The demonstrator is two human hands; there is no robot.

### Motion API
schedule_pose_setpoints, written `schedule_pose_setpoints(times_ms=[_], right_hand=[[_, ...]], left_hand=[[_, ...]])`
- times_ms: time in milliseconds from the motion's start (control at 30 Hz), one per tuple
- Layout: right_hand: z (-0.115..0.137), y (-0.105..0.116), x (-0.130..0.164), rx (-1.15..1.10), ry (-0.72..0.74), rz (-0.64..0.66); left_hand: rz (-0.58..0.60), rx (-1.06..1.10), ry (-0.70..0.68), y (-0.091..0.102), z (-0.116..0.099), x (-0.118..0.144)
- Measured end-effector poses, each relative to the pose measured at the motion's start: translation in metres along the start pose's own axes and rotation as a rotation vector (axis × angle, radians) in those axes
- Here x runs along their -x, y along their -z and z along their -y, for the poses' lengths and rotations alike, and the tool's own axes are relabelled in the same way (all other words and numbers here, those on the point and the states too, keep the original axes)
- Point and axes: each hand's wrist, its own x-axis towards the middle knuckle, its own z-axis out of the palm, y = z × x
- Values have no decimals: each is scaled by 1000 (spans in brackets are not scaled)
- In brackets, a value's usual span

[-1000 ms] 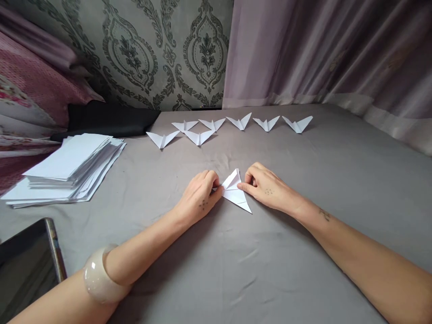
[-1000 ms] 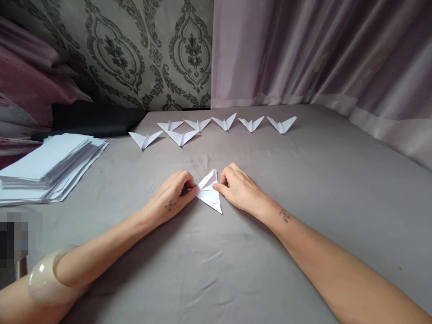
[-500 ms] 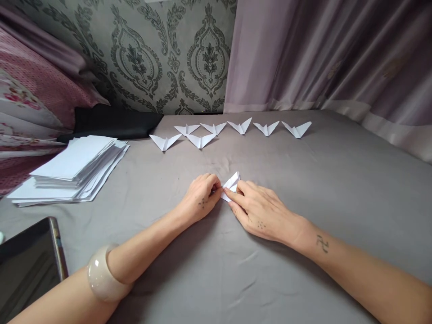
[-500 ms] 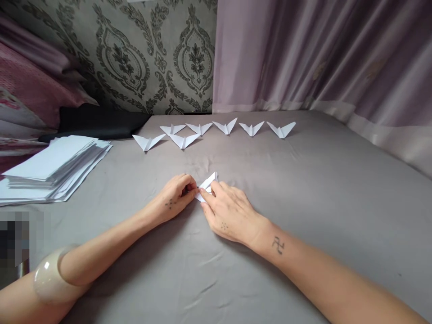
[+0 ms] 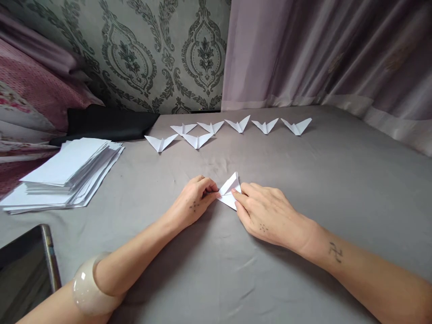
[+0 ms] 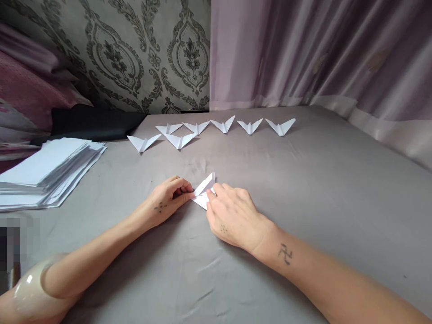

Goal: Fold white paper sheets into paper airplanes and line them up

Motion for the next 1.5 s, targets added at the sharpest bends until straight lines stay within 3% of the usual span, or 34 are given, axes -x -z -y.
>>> schedule_pose_setpoints(times_ms=[400,600,700,800,967,1067,1233,1333,1400,1500], right_hand=[[-6,10,-4,-20,-162,141],[-39,10,-18,-611,-287,166],[-44,15,-19,-882,-126,203],[-37,15,-19,-957,-20,88],[-22,0,-23,-882,86,-218],[-19,-9,-23,-684,212,-428],[-22,-16,-22,-231,418,-702],[-25,-20,-25,-9,540,-759],[-25,-23,-27,100,588,-729],[-23,-22,-26,162,580,-497]], left_hand=[[112,62,14,9,4,-5],[78,175,-20,7,6,0],[-36,141,-116,7,2,6],[-183,35,-320,4,0,9],[-376,-153,-660,2,1,8],[-463,-255,-748,3,1,8],[-488,-443,-845,6,0,10],[-450,-552,-870,5,3,9],[-373,-611,-853,4,4,8],[-177,-616,-791,5,5,8]])
